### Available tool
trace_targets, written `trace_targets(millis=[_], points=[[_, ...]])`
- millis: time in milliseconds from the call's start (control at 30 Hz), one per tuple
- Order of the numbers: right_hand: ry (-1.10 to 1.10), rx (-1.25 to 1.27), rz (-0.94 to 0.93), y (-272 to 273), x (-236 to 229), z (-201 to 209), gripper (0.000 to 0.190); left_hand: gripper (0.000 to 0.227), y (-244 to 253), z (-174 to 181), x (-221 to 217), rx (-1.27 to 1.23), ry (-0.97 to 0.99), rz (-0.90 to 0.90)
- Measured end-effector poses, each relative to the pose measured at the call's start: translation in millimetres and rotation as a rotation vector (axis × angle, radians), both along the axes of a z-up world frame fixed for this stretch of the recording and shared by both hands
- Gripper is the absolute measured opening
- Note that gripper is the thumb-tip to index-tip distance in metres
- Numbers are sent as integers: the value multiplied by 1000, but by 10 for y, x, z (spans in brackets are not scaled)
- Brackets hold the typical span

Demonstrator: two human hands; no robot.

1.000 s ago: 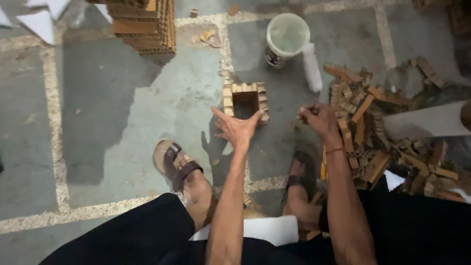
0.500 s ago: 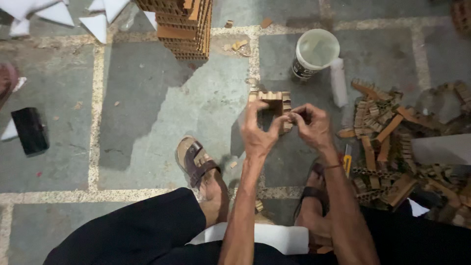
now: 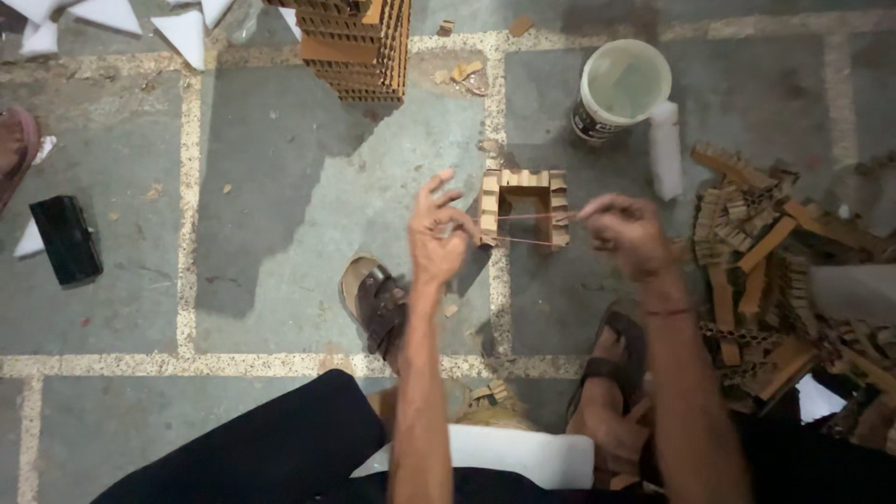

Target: The person sits on the floor and assembles a cardboard box by applying a white adhesive to the edges of a flat sheet. They fold the sheet into a box shape and secure the joints. The person then stacks the finished box onto a pile of similar boxes and repeats the process with another sheet.

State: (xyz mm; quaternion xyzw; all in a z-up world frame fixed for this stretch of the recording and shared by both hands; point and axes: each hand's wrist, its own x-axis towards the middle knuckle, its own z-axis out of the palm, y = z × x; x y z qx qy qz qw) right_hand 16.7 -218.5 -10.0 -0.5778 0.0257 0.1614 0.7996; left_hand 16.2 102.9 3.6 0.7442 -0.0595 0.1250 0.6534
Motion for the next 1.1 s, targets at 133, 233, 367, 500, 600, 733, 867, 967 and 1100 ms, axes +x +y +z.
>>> trace_targets(millis=[133, 233, 367, 500, 600, 733, 867, 967, 1100], points=[[-393, -1121, 177, 17, 180, 230, 51, 69, 277, 156, 195, 583, 159, -61], [-387, -1266, 213, 163, 369, 467, 95, 71, 282, 263, 397, 702, 192, -124], [-185, -1175, 395, 168, 759, 497, 134, 88, 259, 173, 796, 886, 458, -266], [40, -980, 560, 203, 809, 193, 141, 104, 361, -230, 891, 855, 516, -502], [-31, -808, 592, 208, 747, -96, 129, 97, 403, -541, 763, 794, 689, -530], [-34, -753, 559, 234, 583, -182, 127, 99, 363, -840, 605, 744, 590, -557], [63, -710, 464, 308, 451, -148, 123, 90, 280, -852, 374, 625, 277, -423], [3, -791, 457, 327, 451, -155, 118, 52, 187, -586, 247, 789, 374, -258], [-2, -767, 422, 316, 473, -166, 119, 25, 85, -282, 46, 730, 417, -229]])
